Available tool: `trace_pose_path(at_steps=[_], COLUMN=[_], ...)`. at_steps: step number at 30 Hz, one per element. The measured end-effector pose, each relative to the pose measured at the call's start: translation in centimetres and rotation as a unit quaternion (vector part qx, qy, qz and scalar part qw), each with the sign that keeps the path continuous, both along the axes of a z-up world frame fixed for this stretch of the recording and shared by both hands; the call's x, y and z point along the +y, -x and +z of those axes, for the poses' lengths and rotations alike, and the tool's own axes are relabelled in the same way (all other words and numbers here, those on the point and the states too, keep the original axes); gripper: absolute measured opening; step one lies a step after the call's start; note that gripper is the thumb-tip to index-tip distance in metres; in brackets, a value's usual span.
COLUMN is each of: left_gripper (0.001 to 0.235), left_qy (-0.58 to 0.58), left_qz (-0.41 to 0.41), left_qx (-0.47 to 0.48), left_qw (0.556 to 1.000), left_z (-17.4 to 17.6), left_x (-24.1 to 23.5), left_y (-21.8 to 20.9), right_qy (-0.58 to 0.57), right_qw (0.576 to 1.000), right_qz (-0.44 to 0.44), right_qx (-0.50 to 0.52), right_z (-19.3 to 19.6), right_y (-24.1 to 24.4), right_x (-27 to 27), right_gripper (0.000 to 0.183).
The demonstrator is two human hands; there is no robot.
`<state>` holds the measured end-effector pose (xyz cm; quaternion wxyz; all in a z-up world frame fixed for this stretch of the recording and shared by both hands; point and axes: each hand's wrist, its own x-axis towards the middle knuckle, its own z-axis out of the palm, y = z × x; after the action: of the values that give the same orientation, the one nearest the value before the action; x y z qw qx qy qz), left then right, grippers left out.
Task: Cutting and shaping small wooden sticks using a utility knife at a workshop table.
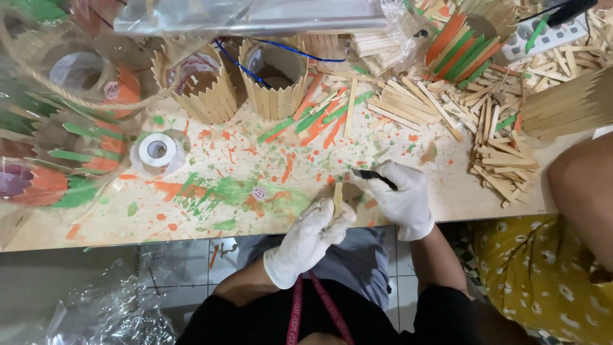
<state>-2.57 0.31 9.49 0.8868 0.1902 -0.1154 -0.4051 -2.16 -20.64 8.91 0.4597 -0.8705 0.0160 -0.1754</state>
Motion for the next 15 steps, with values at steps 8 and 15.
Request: trace_pose_path(at_steps=[8, 15], left_gripper=[0.015, 0.020], left_qy=[-0.099, -0.098], left_qz=[0.103, 0.083], left_qx=[0.070, 0.060], left_qw=[0.987, 0.990], left_z=[-2.7, -4.1], left_x=[-0.7, -0.9], left_y=[0.7, 0.7], right_qy=[0.012, 0.057], right_qw=[1.000, 0.995], right_qz=[0.014, 0.063], right_qx=[0.004, -0.051], right_z=[1.1, 1.5], right_y=[1.8, 1.9], right_x=[0.8, 1.5], right_gripper=[0.010, 0.006])
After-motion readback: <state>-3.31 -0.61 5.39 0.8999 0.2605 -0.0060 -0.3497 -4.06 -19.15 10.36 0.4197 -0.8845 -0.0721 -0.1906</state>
